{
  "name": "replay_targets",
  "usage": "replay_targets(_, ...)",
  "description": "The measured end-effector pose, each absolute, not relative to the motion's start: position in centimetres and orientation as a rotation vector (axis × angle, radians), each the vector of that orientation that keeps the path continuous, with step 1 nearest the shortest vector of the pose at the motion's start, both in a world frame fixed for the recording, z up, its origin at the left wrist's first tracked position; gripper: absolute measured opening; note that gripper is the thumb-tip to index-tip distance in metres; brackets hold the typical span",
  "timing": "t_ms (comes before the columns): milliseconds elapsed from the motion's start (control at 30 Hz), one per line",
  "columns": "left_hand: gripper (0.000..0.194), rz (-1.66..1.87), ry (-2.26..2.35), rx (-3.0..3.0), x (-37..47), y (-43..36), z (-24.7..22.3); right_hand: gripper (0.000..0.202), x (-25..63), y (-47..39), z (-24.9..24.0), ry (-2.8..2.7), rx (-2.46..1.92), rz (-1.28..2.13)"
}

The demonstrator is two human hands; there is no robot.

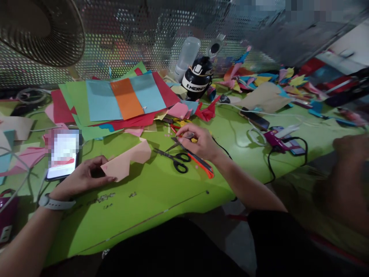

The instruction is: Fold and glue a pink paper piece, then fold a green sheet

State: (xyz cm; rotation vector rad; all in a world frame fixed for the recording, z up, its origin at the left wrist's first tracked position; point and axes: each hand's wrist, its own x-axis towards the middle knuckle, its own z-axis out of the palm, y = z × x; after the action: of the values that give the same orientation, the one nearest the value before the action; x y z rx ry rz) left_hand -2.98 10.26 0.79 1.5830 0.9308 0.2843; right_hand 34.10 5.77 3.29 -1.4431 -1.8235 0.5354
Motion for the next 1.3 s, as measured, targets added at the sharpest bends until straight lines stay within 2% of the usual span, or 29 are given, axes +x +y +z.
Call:
replay_targets(233,0.029,0.278,0.933,1.606,-2.8,10.3,1.1,0.025,35.6,6.0,2.3,-1.727,-1.557,0.831)
replay_targets(400,0.031,0.269,0.961,1.601,-2.6,10.3,1.2,0.039,37.4,8.4,0.6,-1.543,-1.515,0.637)
replay_targets(700,0.03,0.238,0.953,1.585,-3.1,10.3,0.7,0.037,38.1,10.4,-1.3,-1.752,-1.614,0.379)
replay_targets(1000,0.029,0.238,0.963,1.619,-3.0,10.3,1.0,0.04,38.0,10.2,-1.1,-1.779,-1.602,0.487)
replay_targets(1300,0.028,0.24,0.954,1.633,-2.9,10.4,0.8,0.035,37.5,10.2,-1.2,-1.802,-1.565,0.488)
